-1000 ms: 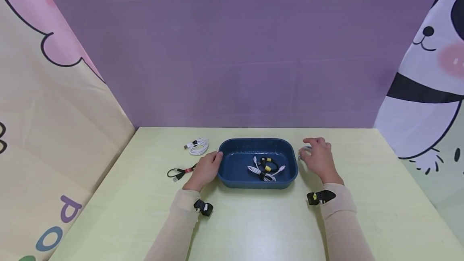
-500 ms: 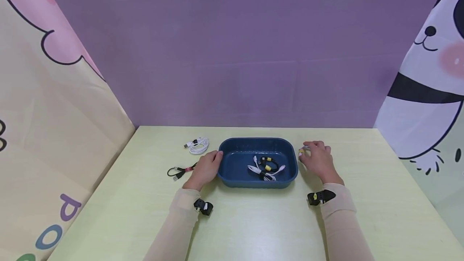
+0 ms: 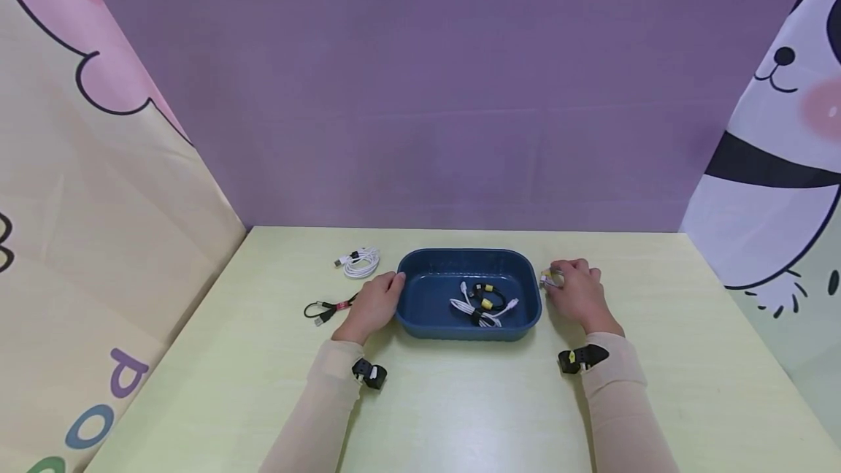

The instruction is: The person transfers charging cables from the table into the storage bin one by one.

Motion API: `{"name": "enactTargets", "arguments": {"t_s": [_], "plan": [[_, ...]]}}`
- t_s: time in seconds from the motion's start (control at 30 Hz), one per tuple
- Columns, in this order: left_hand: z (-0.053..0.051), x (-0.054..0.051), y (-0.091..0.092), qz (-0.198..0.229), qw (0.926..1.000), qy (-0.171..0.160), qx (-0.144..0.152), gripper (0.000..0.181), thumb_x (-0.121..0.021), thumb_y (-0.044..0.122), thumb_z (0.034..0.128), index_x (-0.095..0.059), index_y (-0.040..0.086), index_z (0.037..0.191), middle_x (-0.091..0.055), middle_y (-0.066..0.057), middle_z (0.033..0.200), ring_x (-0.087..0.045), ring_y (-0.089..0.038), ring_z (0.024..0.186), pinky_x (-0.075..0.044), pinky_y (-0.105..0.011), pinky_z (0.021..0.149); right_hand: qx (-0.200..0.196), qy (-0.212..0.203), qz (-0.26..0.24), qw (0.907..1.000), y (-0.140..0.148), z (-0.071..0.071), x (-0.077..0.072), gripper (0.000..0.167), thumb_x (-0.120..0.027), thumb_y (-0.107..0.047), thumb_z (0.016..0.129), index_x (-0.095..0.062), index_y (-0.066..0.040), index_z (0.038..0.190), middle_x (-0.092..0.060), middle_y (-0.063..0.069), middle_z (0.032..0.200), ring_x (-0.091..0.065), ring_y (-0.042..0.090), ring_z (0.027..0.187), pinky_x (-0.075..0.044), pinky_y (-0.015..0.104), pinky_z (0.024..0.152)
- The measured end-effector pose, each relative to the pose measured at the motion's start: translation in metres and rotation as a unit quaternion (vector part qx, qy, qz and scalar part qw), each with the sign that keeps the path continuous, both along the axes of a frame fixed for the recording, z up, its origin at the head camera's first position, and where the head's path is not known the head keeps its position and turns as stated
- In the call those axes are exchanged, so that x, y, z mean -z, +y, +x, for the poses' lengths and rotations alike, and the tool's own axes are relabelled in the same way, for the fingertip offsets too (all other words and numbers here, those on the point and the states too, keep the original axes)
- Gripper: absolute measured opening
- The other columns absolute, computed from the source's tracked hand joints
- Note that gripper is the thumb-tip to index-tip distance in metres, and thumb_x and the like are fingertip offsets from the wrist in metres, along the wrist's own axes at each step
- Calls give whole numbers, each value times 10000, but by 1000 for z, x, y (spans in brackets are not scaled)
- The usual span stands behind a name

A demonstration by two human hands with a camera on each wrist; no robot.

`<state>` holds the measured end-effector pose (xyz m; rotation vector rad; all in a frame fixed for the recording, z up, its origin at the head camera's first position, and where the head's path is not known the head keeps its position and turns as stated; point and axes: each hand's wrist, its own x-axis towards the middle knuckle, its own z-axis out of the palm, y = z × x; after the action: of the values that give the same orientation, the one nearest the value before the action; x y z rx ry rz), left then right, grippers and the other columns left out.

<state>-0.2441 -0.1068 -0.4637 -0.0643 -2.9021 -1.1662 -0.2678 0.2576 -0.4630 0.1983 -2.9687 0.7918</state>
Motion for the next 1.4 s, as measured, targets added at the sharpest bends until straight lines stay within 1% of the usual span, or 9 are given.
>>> {"name": "enactTargets", "arguments": {"t_s": [0.1, 0.33, 0.5, 0.77, 1.03, 1.23, 1.4], "plan": [[0, 0, 0, -9, 10000, 23, 0, 409, -386, 368, 1108, -625, 96, 918, -476, -27, 710, -509, -200, 659, -360, -308, 600, 24, -23, -16, 10000, 0, 0, 0, 470, -646, -189, 972, -539, 56, 1358, -417, 397, 1358, -368, 551, 1147, -367, 636, 900], [0, 0, 0, -19, 10000, 62, -10, 402, -392, 357, 1108, -631, 85, 934, -470, -31, 705, -509, -205, 663, -359, -308, 599, -7, 37, 23, 10000, 2, -2, 1, 477, -653, -137, 940, -536, 63, 1357, -432, 405, 1358, -379, 570, 1158, -359, 644, 919], [-1, 0, 0, -29, 9999, 96, -6, 400, -394, 352, 1107, -638, 80, 943, -476, -33, 708, -507, -205, 660, -357, -308, 596, 19, 13, 46, 10000, 2, -1, 1, 485, -661, -146, 937, -536, 60, 1358, -447, 399, 1345, -396, 567, 1152, -369, 640, 923], [0, 0, 0, 7, 10000, 48, 5, 407, -388, 360, 1109, -625, 86, 922, -466, -30, 707, -503, -206, 658, -352, -311, 601, 50, -48, 101, 9999, 4, -2, 0, 503, -673, -156, 928, -529, 68, 1355, -459, 397, 1330, -408, 563, 1148, -382, 644, 934], [1, -1, 0, 30, 10000, 4, -15, 407, -387, 363, 1107, -619, 90, 913, -469, -30, 706, -509, -208, 663, -356, -312, 602, 62, -109, 179, 9998, 5, -1, -1, 611, -726, -179, 893, -485, 89, 1386, -467, 407, 1321, -414, 575, 1141, -396, 636, 918], [1, -1, 0, 37, 10000, -18, -13, 408, -390, 364, 1107, -638, 82, 946, -478, -33, 713, -521, -210, 679, -365, -313, 615, 59, -65, 306, 9995, 4, -1, 0, 623, -731, -195, 890, -490, 116, 1373, -495, 400, 1301, -431, 563, 1138, -390, 618, 926], [1, -1, 0, 30, 10000, -23, -12, 406, -392, 361, 1107, -638, 80, 946, -479, -34, 713, -521, -210, 681, -365, -312, 614, 148, -190, 316, 9992, 5, -2, 0, 643, -724, -215, 901, -475, 127, 1385, -490, 392, 1292, -439, 543, 1122, -421, 624, 933]]}}
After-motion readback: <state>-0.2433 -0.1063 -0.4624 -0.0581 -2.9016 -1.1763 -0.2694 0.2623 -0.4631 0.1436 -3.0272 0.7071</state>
